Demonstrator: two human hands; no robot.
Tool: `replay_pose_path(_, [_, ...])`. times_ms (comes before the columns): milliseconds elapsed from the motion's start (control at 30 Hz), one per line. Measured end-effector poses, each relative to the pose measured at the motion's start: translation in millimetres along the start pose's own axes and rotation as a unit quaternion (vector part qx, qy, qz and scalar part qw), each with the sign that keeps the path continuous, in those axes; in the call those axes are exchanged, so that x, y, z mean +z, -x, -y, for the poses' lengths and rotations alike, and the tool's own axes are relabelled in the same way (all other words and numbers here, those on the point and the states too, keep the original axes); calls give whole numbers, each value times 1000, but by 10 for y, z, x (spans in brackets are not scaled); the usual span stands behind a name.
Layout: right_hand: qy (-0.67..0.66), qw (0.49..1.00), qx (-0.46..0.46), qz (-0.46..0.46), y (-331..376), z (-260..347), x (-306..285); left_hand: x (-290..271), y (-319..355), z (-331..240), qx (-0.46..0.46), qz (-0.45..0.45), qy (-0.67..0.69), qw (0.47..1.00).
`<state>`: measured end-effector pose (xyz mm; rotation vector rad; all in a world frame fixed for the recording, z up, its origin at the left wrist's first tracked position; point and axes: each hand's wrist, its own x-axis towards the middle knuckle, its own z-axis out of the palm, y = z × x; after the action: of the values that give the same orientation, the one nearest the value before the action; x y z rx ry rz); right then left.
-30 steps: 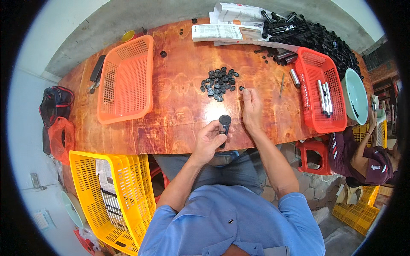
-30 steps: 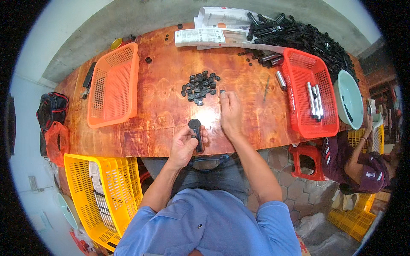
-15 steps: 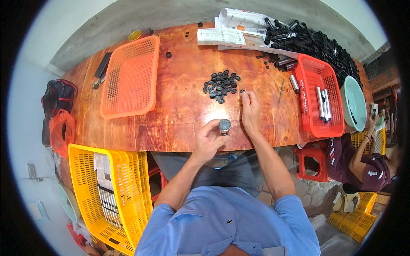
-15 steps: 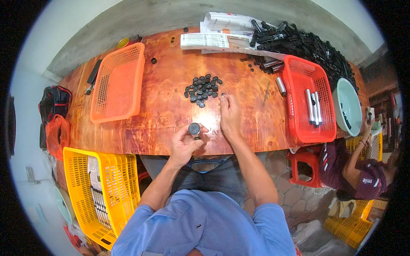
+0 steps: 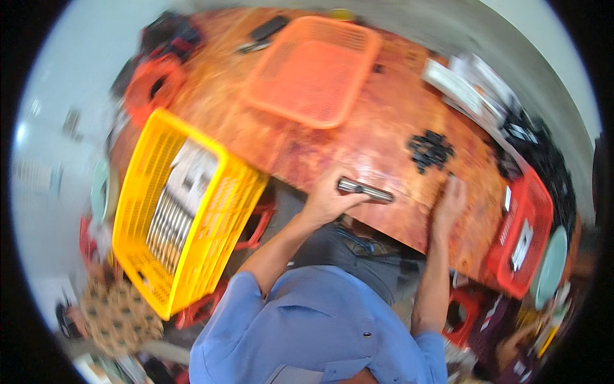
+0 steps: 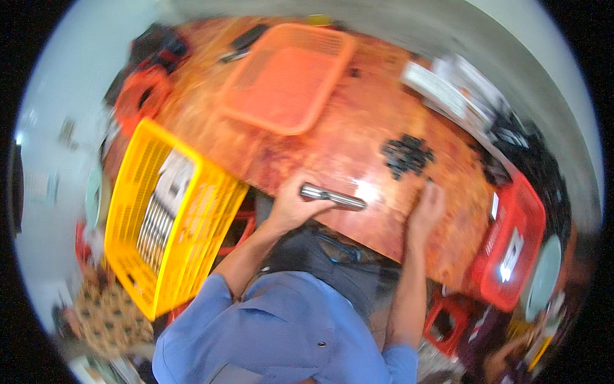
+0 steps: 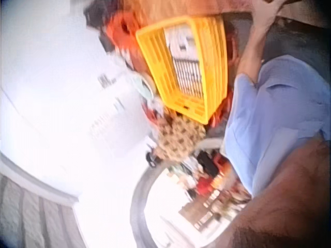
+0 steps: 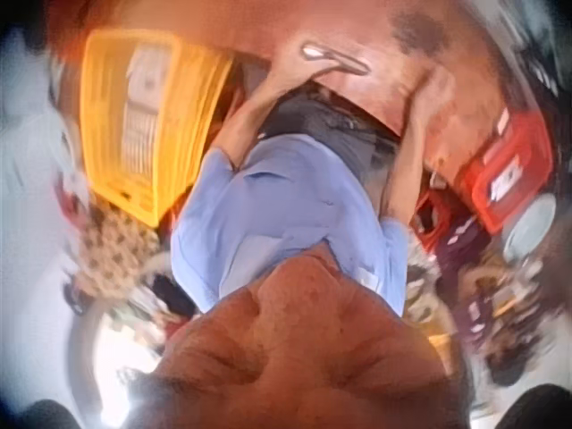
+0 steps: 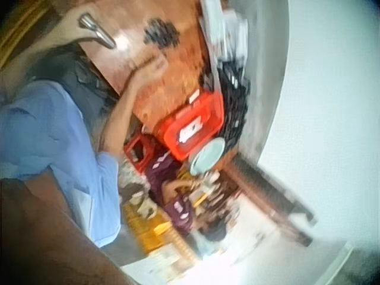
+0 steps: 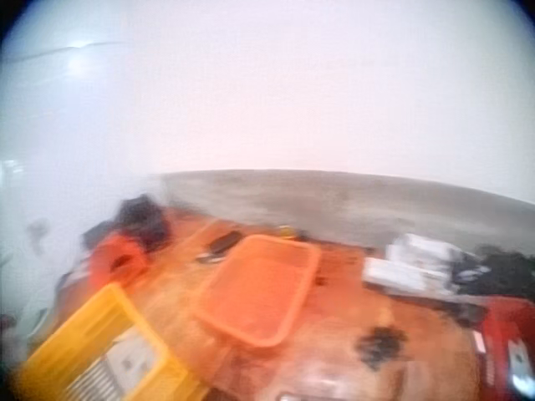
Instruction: The person repeatedly picks up small black caps and metal marker bodies, inserts the caps into the bodies, and places the assembled markers into a yellow basket. The person also uses a small metal rod to press caps into place and occasionally moves an orange basket aside.
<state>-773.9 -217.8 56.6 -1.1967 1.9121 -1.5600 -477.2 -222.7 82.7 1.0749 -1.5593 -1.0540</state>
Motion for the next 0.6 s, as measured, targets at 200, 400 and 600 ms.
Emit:
replay_pose_path(200, [1, 1000, 3, 18, -49, -265, -86, -385, 190, 100, 158, 50, -355, 920])
replay_pose_path(400, [85, 995, -24, 36, -179, -400, -161, -420, 353, -51, 117, 129, -469, 866])
replay_pose_path(600, [101, 994, -33, 42, -222, -465, -209, -1432, 719, -763, 152, -91, -376, 910])
